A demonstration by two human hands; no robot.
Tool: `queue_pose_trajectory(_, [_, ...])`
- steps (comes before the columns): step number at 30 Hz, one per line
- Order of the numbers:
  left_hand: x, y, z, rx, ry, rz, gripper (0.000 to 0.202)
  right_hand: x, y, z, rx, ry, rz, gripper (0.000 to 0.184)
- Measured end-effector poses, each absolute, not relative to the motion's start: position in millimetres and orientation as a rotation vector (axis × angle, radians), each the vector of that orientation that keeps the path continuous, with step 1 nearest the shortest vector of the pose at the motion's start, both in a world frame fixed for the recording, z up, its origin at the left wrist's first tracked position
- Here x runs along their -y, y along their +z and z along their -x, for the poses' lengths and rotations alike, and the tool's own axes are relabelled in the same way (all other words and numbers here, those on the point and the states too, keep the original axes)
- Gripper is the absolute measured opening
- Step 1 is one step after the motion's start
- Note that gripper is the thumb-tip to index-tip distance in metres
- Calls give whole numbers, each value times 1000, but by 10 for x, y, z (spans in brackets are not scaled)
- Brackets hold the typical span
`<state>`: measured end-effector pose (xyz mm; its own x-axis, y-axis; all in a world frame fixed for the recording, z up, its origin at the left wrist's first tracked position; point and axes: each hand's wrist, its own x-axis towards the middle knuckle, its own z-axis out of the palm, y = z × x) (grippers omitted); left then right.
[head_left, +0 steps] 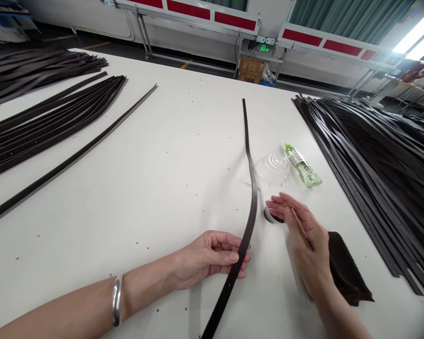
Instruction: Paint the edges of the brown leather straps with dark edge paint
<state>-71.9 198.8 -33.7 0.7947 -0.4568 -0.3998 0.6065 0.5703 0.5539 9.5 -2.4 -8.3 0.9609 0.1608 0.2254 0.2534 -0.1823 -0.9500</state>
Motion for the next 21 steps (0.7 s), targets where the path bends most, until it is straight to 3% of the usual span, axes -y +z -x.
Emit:
queue_pose_trajectory(9, [-2037,-299,706,-337,-573,-788,18,283,-180,-434,646,-415,2239,35])
queue_pose_trajectory(21, [-2035,-298,689,-349,-592,-808,19,252,-326,-516,777,-444,2355,36])
